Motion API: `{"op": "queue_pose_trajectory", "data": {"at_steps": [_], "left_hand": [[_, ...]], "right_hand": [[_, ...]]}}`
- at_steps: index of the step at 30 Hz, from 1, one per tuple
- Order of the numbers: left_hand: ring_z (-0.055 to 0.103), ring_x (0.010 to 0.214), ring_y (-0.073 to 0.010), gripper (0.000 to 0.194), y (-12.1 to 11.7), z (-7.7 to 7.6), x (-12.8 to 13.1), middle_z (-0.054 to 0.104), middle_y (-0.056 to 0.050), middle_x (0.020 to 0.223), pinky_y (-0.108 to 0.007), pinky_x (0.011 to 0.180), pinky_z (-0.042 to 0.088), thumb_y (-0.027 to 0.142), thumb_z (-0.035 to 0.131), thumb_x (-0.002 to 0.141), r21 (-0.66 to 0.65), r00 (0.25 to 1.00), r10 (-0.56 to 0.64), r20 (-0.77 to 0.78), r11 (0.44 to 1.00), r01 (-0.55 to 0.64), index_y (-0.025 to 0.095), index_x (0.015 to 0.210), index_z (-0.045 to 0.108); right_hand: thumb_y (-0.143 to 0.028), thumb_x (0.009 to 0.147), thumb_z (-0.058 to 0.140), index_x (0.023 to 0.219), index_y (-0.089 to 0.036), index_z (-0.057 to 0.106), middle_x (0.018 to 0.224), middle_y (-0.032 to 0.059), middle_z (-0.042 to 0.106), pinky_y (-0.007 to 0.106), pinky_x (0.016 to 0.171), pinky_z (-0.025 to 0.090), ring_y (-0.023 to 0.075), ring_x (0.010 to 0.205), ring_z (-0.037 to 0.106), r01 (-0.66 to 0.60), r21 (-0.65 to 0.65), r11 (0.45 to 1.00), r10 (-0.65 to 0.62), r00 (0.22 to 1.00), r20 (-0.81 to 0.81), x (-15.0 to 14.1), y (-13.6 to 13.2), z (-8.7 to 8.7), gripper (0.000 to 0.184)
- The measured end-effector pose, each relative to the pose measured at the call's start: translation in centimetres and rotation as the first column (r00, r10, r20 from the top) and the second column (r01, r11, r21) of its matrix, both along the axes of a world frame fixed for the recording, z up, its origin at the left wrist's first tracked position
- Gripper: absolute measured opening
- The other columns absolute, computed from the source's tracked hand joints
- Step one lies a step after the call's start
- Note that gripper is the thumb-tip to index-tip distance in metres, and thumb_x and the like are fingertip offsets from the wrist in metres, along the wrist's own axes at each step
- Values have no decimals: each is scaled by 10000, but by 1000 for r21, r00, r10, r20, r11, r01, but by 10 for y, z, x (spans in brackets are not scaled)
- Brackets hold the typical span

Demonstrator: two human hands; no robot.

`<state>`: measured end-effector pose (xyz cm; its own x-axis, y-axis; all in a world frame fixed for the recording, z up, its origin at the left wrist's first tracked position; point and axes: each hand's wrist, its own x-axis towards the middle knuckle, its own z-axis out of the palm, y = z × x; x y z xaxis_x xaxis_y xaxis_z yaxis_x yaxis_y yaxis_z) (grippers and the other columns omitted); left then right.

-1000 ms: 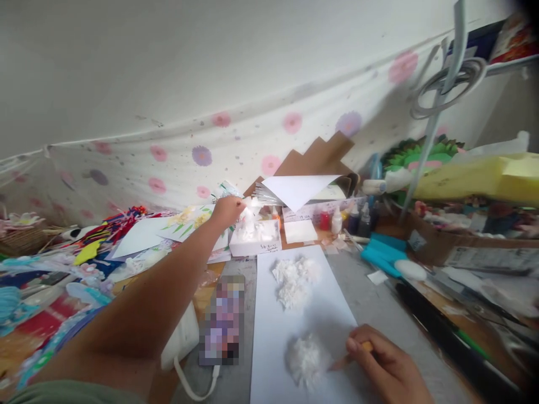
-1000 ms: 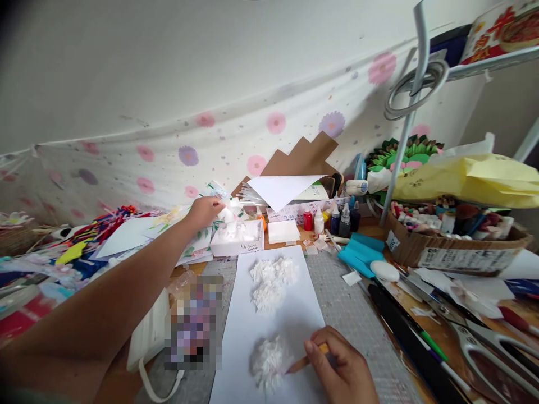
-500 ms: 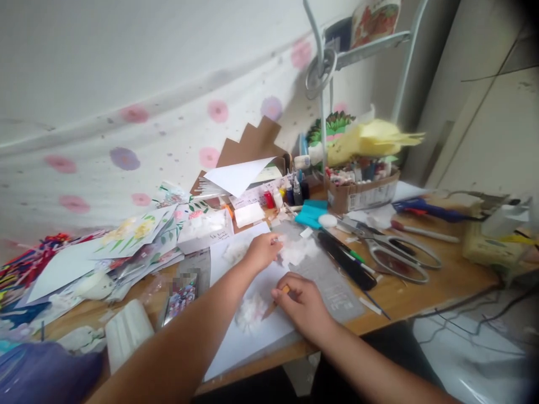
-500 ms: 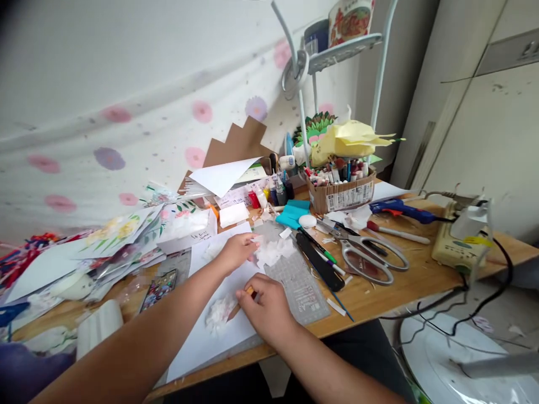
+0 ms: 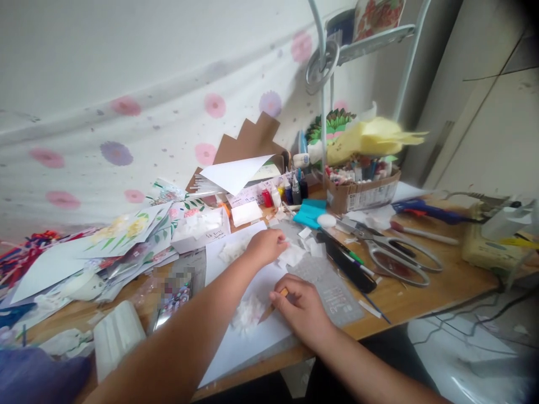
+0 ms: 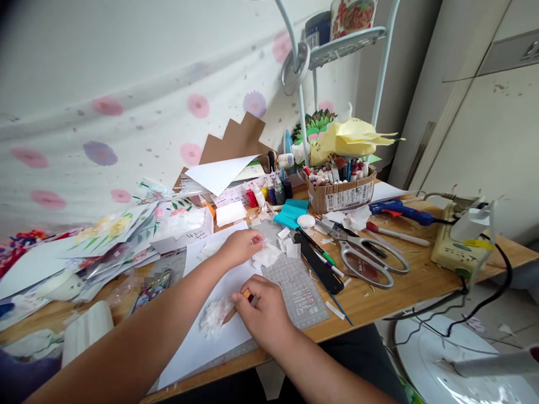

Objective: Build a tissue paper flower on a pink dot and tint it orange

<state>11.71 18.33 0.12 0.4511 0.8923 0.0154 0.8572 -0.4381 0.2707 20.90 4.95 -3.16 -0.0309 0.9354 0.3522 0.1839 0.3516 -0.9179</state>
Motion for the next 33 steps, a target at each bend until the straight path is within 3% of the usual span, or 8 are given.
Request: {"op": "queue_pose_trajectory", "data": {"at_steps": [4,9,12,15,19,22,28,33], "left_hand": [[607,767,-165,191,10,-2,8,668,-37,799,-350,748,480,341,622,780,4,999,30,-27,1000,-30,152,766,641],[596,801,-160,85,8,14,-13,658,-22,849,-299,758,469,233,607,763,72,997,38,73,996,-43,177,727,660],[586,775,-145,100,-13,26,-36,640,-14,846,-256,724,471,241,584,774,126,983,53,174,989,-75,183,742,659],[568,814,-135,139,-51,28,-59,607,-18,892,-257,779,461,270,529,828,191,961,71,267,973,-126,184,818,637],[549,802,-125,51,-107,15,-84,548,-13,839,-249,746,457,211,590,794,323,895,-68,441,942,-88,191,760,623],[529,726,-108,42,-133,-2,-94,522,-6,805,-235,664,456,170,585,798,292,864,-50,501,949,-115,195,777,611],[527,696,-106,54,-144,-22,-105,520,-1,785,-240,649,463,160,569,810,299,825,-8,565,934,-195,193,771,588],[536,714,-107,66,-148,-26,-104,524,-4,787,-234,650,456,136,589,798,343,863,-61,502,929,-135,195,807,618]], "right_hand": [[-310,808,524,566,-189,539,602,3,571,257,589,421,129,588,538,15,-15,1000,-15,1000,14,1,1,-1,271],[-310,810,533,587,-189,553,614,8,604,267,614,432,137,603,553,32,-50,998,-32,999,1,3,3,-4,254],[-295,805,545,570,-189,551,604,8,611,267,612,429,139,602,554,24,-69,997,-24,1000,11,4,2,-4,258],[-282,806,546,572,-189,560,600,5,604,264,602,414,138,602,543,33,-89,995,-30,999,34,5,0,-3,252],[-266,790,566,566,-186,575,633,8,597,276,637,407,139,626,547,44,-91,995,-37,996,76,4,0,-3,238],[-253,793,568,564,-186,596,657,11,604,283,676,412,139,652,559,51,-75,996,-42,993,110,3,1,-3,240],[-234,819,555,588,-190,639,697,24,620,288,695,421,142,682,569,61,-36,997,-54,983,177,2,0,-2,250],[-245,811,588,630,-197,657,708,16,643,268,683,444,132,682,589,-69,-16,997,71,976,205,1,-1,-1,199]]}}
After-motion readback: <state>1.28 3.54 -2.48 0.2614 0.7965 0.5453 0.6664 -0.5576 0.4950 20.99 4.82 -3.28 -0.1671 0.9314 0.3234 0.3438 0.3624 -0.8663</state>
